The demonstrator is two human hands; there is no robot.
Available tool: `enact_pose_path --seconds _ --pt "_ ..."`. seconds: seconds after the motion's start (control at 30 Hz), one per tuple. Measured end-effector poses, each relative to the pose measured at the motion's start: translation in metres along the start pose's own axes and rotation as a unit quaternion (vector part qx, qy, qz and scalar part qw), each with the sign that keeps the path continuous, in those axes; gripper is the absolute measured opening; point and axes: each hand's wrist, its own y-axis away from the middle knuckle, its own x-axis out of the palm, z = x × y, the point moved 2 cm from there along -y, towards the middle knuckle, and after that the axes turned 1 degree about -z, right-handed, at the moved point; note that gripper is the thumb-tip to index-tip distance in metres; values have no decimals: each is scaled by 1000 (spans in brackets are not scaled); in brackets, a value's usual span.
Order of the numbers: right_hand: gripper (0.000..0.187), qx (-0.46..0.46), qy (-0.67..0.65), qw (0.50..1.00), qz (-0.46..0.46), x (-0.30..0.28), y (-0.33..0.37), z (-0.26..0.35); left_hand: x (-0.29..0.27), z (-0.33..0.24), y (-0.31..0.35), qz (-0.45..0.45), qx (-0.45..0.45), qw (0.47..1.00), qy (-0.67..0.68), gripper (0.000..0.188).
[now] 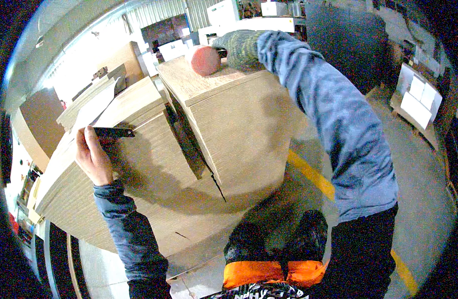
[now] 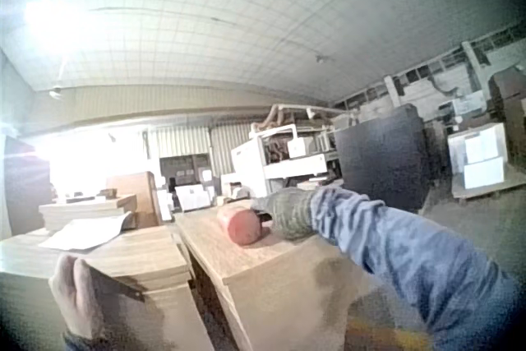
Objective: The person scrapes the edges of a stack of wooden panels using a hand tool and taps the panels with a red mallet.
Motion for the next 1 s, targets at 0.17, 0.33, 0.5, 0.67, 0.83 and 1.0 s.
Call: enact_pose_path --seconds 0.17,0.33,0.5,0.67,0.83,1.0 --pt "54 8 -25 999 -39 24 29 -16 3 -4 -3 17 -5 1000 24 26" --pt "52 49 -22 998 -28 38 30 -38 3 -3 -3 26 -6 1000 13 25" --pt "51 73 -17 997 -17 29 35 -18 2 -5 -3 22 40 999 -18 28" --pt "49 70 -30 997 -21 30 31 -18 3 -8 -2 5 40 999 -20 28" --pt "51 96 -45 994 -32 40 27 -26 3 -6 -1 15 16 1000 -8 25" --pt "51 96 -16 995 -1 34 33 -24 1 -1 -1 25 8 1000 -12 24"
